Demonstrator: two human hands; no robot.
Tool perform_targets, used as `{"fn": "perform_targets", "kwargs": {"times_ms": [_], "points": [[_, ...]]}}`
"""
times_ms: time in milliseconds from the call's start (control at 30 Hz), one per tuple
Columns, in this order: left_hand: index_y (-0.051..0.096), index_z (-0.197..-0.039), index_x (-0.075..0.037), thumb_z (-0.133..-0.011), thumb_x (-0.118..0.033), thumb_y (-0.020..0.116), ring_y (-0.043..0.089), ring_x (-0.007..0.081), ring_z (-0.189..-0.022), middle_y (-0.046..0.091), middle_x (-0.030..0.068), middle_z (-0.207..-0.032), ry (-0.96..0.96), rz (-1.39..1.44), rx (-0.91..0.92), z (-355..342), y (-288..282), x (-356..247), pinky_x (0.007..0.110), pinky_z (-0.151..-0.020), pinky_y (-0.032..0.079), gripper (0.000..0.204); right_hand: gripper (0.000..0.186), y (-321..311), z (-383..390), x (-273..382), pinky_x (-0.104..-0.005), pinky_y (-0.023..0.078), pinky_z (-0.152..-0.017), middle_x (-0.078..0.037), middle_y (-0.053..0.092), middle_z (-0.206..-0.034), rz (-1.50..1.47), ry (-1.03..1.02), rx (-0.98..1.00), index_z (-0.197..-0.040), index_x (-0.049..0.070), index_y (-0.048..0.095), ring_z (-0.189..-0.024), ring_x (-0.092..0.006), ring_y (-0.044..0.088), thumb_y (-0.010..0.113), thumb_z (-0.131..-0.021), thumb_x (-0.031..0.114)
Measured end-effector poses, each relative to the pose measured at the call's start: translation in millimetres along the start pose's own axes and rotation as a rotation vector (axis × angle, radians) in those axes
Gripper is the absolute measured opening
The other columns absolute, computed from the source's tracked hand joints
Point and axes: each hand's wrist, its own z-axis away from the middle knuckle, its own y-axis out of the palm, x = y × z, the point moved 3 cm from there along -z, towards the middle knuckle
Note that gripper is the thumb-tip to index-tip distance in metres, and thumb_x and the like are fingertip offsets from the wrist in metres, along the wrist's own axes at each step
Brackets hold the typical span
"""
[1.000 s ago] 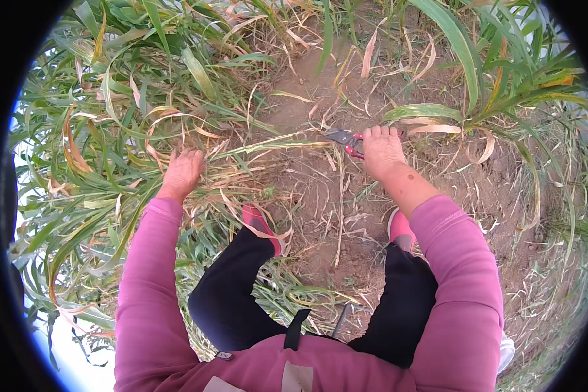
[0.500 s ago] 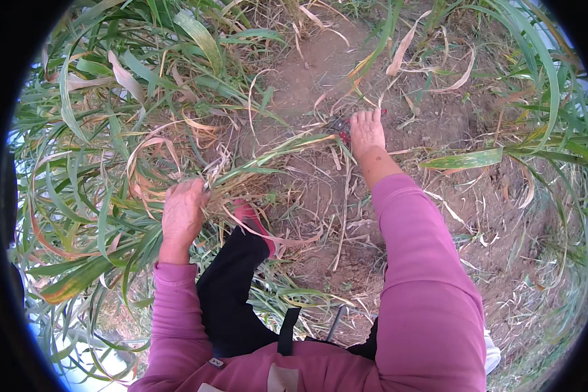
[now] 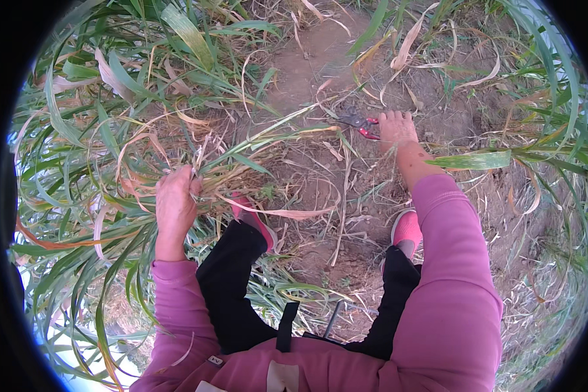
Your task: The person uses red-handled shears to cut green plant stalks near the base and gathers them into a bundle. The person places the cut stalks into a white bucket on the ground.
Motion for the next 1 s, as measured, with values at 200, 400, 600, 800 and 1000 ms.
{"fn": "perform_targets", "kwargs": {"times_ms": [200, 400, 600, 800, 1000], "points": [[0.053, -0.086, -0.003, -0.08, -0.011, 0.061, 0.056, 0.0344, -0.086, 0.06, 0.0145, -0.082, -0.014, -0.009, -0.007, -2.6, 4.2, -0.7, 0.043, -0.083, 0.039, 0.013, 0.037, 26.4, 19.9, 6.4, -0.0454, 0.023, -0.107, -0.011, 0.052, -0.112, 0.112, -0.13, -0.068, -0.111, 0.006, 0.05, -0.115, -0.0253, 0.046, 0.059, -0.077, 0.019], [0.053, -0.088, -0.003, -0.081, -0.012, 0.06, 0.057, 0.0342, -0.087, 0.06, 0.0148, -0.083, -0.001, 0.007, -0.003, -2.9, 2.3, -6.4, 0.044, -0.084, 0.039, 0.013, 0.031, 40.3, 2.3, 35.6, -0.0424, 0.029, -0.103, -0.011, 0.056, -0.106, 0.098, -0.109, -0.038, -0.109, 0.005, 0.051, -0.109, -0.0256, 0.051, 0.055, -0.08, 0.016], [0.051, -0.085, -0.002, -0.082, -0.014, 0.06, 0.056, 0.0348, -0.083, 0.059, 0.0151, -0.081, -0.021, 0.096, -0.026, -5.4, 4.4, 0.5, 0.044, -0.08, 0.039, 0.015, 0.029, 21.9, 2.5, 20.2, -0.0404, 0.047, -0.084, -0.017, 0.06, -0.103, -0.203, 0.04, 0.2, -0.104, 0.003, 0.052, -0.098, -0.03, 0.06, 0.058, -0.081, 0.019], [0.048, -0.082, -0.002, -0.084, -0.014, 0.059, 0.055, 0.0358, -0.081, 0.056, 0.016, -0.078, -0.075, 0.146, -0.1, -0.8, 3.7, 2.3, 0.043, -0.076, 0.038, 0.016, 0.053, 5.8, 4.6, 37.7, -0.0433, 0.031, -0.102, -0.013, 0.053, -0.118, -0.05, -0.046, 0.001, -0.117, 0.005, 0.05, -0.118, -0.0269, 0.047, 0.066, -0.076, 0.034], [0.048, -0.081, 0.0, -0.083, -0.014, 0.06, 0.053, 0.0405, -0.074, 0.054, 0.0197, -0.072, -0.059, 0.246, -0.125, -0.7, -2.6, -1.4, 0.048, -0.067, 0.039, 0.018, 0.057, 2.0, -6.3, 95.1, -0.0485, 0.023, -0.107, -0.013, 0.049, -0.124, -0.076, -0.147, 0.052, -0.122, 0.004, 0.047, -0.123, -0.0273, 0.041, 0.066, -0.076, 0.033]]}}
